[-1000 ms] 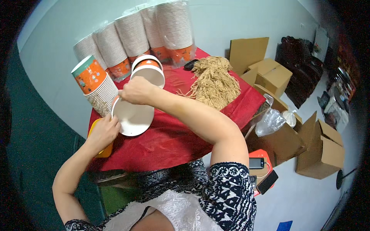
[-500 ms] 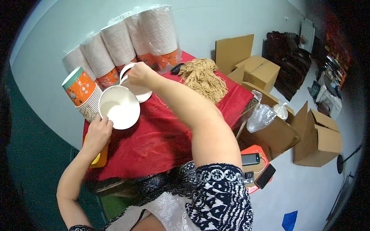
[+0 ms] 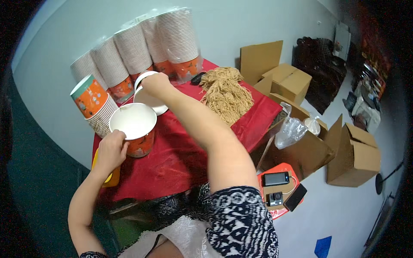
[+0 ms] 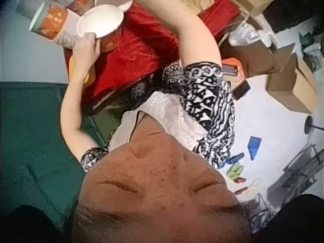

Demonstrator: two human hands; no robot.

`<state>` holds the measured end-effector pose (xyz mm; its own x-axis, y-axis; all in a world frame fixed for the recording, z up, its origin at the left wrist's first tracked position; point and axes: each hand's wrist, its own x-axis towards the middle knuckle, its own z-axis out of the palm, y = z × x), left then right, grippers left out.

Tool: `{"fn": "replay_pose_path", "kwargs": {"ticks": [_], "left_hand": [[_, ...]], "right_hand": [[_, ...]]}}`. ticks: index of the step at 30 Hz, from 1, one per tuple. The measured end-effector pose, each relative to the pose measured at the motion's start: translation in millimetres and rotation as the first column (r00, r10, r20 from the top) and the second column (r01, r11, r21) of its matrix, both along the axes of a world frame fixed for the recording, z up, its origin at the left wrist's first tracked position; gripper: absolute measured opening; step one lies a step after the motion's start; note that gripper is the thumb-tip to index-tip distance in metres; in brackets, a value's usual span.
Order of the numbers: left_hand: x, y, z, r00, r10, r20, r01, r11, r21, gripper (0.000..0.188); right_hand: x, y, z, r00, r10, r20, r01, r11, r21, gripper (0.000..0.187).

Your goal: Attach decorative strings to paper cups at a workstation.

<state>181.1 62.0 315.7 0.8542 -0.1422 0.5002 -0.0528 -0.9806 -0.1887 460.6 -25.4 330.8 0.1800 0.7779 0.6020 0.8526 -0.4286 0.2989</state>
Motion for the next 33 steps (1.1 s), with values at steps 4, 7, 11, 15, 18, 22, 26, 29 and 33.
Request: {"fn": "replay_pose_path", "kwargs": {"ticks": [4,7,11,15,18,22,26,29,33], "left_hand": [[-5.9,6.7,-3.5,1.0,-0.003,-0.003,0.003,0.987,-0.161,0.018],[-9.7,10.6,-8.1,1.0,0.001,0.02,0.002,0.984,-0.18,0.018],[-9.4,10.2,-10.9,1.0,0.021,0.018,-0.016,0.972,-0.235,0.018],[-15.7,14.8,-16.4,0.999,0.04,0.006,-0.037,0.968,-0.249,0.017],[-18.7,13.0,-17.2,0.998,0.063,-0.026,-0.068,0.962,-0.264,0.016],[-28.2,-0.8,-14.8,0.99,0.132,-0.052,-0.139,0.971,-0.193,0.026],[-34.5,-41.1,-8.1,0.979,0.11,0.169,-0.116,0.993,0.026,0.049],[-30.2,-72.9,-12.9,0.982,-0.112,0.155,0.112,0.994,0.012,0.063],[-28.3,-108.6,-21.9,0.96,-0.244,0.137,0.232,0.968,0.098,0.068]], "right_hand": [[-27.3,-2.3,-5.2,0.662,0.41,-0.628,-0.087,0.874,0.478,0.03],[-60.1,-12.9,-0.9,0.444,0.451,-0.774,-0.01,0.867,0.499,0.026],[-66.8,-19.2,-3.6,0.558,0.459,-0.691,-0.093,0.862,0.497,0.03],[-90.2,-28.2,-5.2,0.873,0.206,-0.441,-0.043,0.935,0.352,0.019],[-93.4,-30.1,-9.4,0.962,0.19,-0.194,-0.125,0.944,0.305,0.014],[-97.0,-25.5,-12.7,0.981,0.177,-0.084,-0.142,0.939,0.312,0.011],[-98.5,-23.8,-14.2,0.982,0.157,-0.102,-0.118,0.943,0.312,0.008],[-102.0,-22.9,-15.7,0.989,0.117,-0.089,-0.087,0.953,0.289,0.007],[-116.7,-18.3,-14.0,0.995,0.091,-0.041,-0.078,0.964,0.256,0.007]]}}
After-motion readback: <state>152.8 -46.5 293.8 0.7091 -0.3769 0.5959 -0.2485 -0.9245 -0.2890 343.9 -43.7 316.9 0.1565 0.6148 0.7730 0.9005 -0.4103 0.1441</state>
